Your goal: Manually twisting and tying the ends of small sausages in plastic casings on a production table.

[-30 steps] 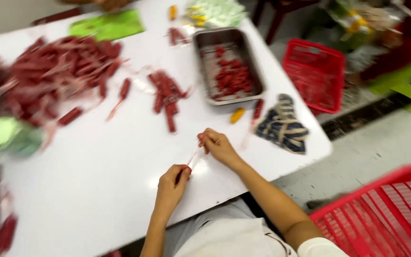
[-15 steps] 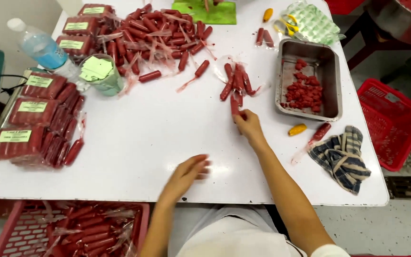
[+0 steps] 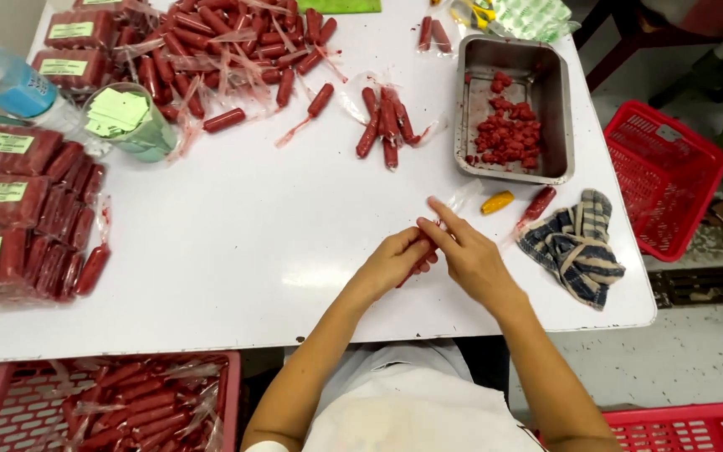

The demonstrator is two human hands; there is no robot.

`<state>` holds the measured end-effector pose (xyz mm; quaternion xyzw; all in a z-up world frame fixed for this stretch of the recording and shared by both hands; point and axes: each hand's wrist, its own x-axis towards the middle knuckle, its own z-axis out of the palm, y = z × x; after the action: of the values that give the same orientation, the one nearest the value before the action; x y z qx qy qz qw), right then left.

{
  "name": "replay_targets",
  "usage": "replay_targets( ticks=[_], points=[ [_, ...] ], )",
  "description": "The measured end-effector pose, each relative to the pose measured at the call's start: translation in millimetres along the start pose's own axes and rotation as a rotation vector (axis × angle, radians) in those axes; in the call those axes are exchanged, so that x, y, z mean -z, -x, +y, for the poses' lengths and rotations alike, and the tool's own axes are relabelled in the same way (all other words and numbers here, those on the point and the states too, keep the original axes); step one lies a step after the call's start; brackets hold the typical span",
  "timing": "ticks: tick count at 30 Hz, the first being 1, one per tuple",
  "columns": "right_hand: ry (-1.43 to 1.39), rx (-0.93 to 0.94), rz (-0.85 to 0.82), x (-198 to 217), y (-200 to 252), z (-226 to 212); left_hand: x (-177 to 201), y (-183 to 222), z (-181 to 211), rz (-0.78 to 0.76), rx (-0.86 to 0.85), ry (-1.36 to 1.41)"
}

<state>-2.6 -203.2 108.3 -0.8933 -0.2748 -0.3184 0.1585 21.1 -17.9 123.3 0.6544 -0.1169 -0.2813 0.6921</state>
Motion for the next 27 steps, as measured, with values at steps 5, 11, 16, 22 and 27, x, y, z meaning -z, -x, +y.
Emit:
replay_targets(
  ticks=[5, 11, 16, 22, 27],
  points=[
    [-0.101, 0.143, -0.136, -22, -14, 7, 10, 19, -26, 0.127, -0.084, -0.434],
    [-0.120, 0.204, -0.225, -33, -35, -15, 31, 41, -44, 0.225, -0.084, -0.429],
    [-0.139, 0.098, -0.331, -9, -45, -25, 57, 37, -36, -0.006, -0.021, -0.080],
    [-0.310, -0.053, -0.453, 23, -40, -33, 47, 15, -21, -0.088, 0.061, -0.053],
    [0.166, 0.183, -0.214, -31, 16, 21, 17, -22, -11, -0.069, -0.060, -0.693]
  ],
)
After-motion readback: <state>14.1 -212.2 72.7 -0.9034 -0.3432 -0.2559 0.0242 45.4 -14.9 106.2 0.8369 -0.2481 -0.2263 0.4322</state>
